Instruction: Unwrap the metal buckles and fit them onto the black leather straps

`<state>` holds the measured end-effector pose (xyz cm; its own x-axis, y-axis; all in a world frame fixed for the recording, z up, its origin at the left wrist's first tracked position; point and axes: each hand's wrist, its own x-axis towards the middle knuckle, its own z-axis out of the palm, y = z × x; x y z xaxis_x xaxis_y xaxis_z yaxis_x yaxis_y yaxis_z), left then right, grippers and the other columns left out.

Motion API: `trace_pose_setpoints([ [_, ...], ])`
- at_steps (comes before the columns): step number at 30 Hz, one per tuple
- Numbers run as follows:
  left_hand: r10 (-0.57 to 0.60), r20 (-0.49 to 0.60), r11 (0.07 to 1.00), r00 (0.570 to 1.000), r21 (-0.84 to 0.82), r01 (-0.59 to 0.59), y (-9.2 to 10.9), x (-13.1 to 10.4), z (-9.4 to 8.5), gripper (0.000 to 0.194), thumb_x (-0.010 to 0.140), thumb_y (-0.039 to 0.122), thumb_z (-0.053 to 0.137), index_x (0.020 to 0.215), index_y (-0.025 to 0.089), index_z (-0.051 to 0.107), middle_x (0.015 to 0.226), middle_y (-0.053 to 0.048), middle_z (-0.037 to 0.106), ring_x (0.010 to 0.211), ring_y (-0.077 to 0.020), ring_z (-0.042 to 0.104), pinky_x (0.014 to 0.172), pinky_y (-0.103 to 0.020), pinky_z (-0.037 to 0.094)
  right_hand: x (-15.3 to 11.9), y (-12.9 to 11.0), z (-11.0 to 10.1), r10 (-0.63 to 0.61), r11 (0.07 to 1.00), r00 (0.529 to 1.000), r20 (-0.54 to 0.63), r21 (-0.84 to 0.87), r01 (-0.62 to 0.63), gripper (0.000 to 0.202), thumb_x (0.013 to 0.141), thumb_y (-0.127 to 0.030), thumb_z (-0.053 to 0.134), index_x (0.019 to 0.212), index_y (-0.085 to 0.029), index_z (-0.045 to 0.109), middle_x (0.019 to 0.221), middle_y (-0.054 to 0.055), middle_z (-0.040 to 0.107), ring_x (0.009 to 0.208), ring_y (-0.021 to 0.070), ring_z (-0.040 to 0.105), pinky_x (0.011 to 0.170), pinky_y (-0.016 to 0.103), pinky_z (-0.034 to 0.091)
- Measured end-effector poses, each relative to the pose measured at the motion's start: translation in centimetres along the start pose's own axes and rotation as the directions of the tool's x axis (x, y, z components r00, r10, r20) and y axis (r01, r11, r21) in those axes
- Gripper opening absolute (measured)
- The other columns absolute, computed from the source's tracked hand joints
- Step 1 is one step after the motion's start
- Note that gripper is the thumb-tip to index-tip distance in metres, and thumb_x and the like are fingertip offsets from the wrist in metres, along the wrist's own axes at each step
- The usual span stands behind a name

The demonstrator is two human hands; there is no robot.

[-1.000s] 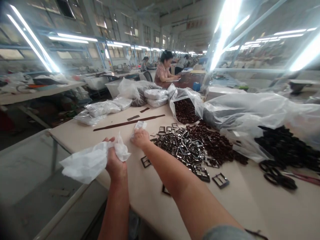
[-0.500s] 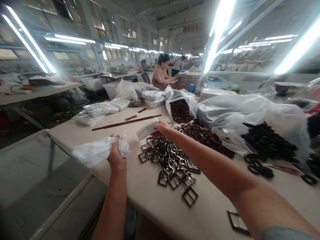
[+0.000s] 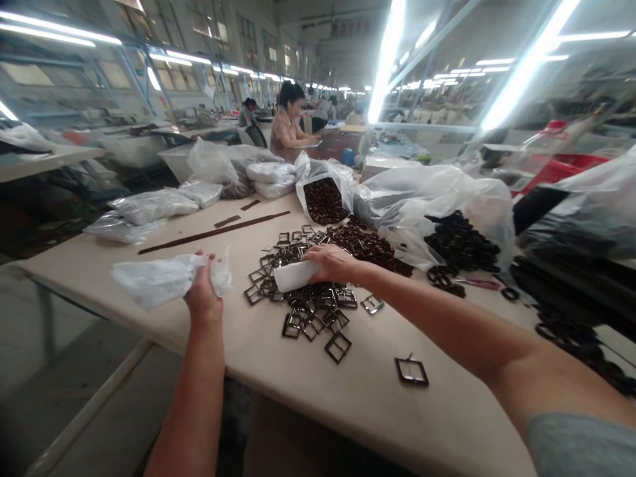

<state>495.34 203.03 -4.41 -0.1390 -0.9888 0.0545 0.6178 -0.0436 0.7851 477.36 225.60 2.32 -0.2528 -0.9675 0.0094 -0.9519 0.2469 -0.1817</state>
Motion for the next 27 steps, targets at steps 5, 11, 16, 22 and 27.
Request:
trace_pose_setpoints([
  [5,0.015,0.055,0.999,0.998,0.031,-0.017,-0.4,-0.1,-0.2,0.036,0.061,0.026,0.076,0.093,0.014,0.065,0.095,-0.005,0.067,0.084,-0.0139,0.066,0.08,-0.029,0.059,-0.8,-2.1,1.4,-0.118,0.978,0.992,-0.047,-0.179,0.108,0.015,0.087,-0.019,0.068,0.102,-0.017,0.072,0.116,0.01,0.068,0.1,0.0231,0.064,0.084,0.033,0.048],
  [11,0.028,0.079,0.999,0.997,0.033,-0.03,-0.3,-0.2,-0.2,0.037,0.06,0.026,0.077,0.094,0.015,0.066,0.097,-0.005,0.066,0.085,-0.0151,0.066,0.077,-0.031,0.06,-5.7,-3.4,2.7,-0.265,0.964,0.964,0.01,-0.019,0.265,0.032,0.095,-0.048,0.059,0.096,-0.019,0.073,0.107,0.007,0.07,0.093,0.0205,0.064,0.082,0.031,0.045],
  [16,0.012,0.089,1.0,0.996,0.026,-0.015,-0.2,-0.1,-0.1,0.039,0.056,0.027,0.08,0.092,0.015,0.067,0.1,-0.005,0.065,0.087,-0.0159,0.065,0.077,-0.032,0.06,-5.6,-4.0,2.5,0.066,0.996,0.997,-0.044,0.056,-0.064,0.023,0.098,-0.035,0.056,0.096,-0.018,0.072,0.094,0.005,0.071,0.078,0.0162,0.064,0.071,0.027,0.044],
  [22,0.005,0.085,0.999,0.996,0.032,-0.007,-0.3,-0.1,-0.1,0.038,0.056,0.027,0.078,0.091,0.015,0.068,0.099,-0.005,0.066,0.084,-0.016,0.066,0.072,-0.029,0.061,-2.1,-2.5,2.2,0.093,0.97,0.986,-0.139,-0.21,-0.121,0.032,0.087,-0.026,0.07,0.119,-0.022,0.069,0.13,0.01,0.062,0.115,0.0269,0.058,0.095,0.037,0.046],
  [27,0.013,0.16,0.996,0.987,0.087,-0.027,-0.9,-0.3,-0.4,0.036,0.064,0.029,0.077,0.096,0.015,0.068,0.1,-0.006,0.068,0.086,-0.017,0.068,0.077,-0.031,0.061,-0.4,0.1,2.1,0.051,0.989,0.995,-0.085,-0.132,-0.062,0.037,0.09,-0.021,0.065,0.127,-0.02,0.064,0.128,0.008,0.065,0.119,0.0229,0.058,0.104,0.035,0.043],
])
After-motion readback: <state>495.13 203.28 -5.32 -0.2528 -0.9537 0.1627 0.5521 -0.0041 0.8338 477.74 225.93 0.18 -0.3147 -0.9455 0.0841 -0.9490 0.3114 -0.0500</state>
